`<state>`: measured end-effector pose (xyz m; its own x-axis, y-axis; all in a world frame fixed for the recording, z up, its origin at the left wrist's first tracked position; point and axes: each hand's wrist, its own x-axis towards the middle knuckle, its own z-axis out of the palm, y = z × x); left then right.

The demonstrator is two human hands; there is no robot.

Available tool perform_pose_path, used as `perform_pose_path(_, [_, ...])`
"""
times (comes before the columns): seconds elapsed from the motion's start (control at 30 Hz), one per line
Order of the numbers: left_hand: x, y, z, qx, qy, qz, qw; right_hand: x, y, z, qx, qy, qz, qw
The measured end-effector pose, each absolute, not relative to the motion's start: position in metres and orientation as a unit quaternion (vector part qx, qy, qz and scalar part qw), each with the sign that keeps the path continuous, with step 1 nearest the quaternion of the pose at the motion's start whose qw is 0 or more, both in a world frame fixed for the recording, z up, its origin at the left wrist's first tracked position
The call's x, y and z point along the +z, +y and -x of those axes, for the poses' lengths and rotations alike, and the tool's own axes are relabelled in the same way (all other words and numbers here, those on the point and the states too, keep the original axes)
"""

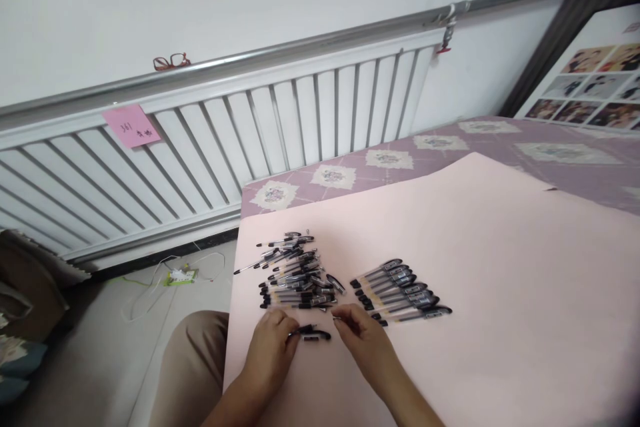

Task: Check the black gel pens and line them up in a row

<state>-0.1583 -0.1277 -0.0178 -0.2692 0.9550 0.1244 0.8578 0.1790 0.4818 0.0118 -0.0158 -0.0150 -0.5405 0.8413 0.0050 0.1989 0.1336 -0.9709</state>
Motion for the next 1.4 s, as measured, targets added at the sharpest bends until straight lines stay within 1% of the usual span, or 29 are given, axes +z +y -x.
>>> perform_pose_path(0.07, [-0.014,-0.126,0.157,0.237,0.764,-0.590,0.108,-0.016,-0.016,-0.011,0.558,-0.679,0.377,0.291])
perform_pose_path(0.17, [-0.007,-0.128,0.155,0.271,0.765,-0.571,0.124,-0.015,-0.017,-0.011,0.577,-0.673,0.370,0.278])
perform_pose_path(0.33, [0.002,-0.136,0.145,0.285,0.773,-0.527,0.206,-0.009,-0.017,-0.012,0.587,-0.692,0.337,0.251])
perform_pose_path(0.43, [0.003,-0.136,0.140,0.285,0.774,-0.517,0.229,-0.006,-0.019,-0.013,0.581,-0.708,0.325,0.238])
perform_pose_path(0.67, [0.005,-0.136,0.137,0.281,0.770,-0.528,0.224,0.000,-0.022,-0.017,0.571,-0.736,0.301,0.203])
perform_pose_path(0.83, [0.007,-0.136,0.137,0.266,0.769,-0.541,0.213,0.003,-0.023,-0.018,0.574,-0.742,0.280,0.204])
perform_pose_path(0.97, [0.009,-0.135,0.136,0.275,0.734,-0.580,0.221,0.004,-0.023,-0.018,0.577,-0.744,0.270,0.200])
perform_pose_path(1.2, [0.015,-0.134,0.136,0.288,0.714,-0.596,0.228,-0.001,-0.022,-0.021,0.593,-0.730,0.284,0.186])
perform_pose_path(1.4, [0.017,-0.134,0.134,0.279,0.726,-0.590,0.217,0.005,-0.022,-0.023,0.559,-0.762,0.277,0.175])
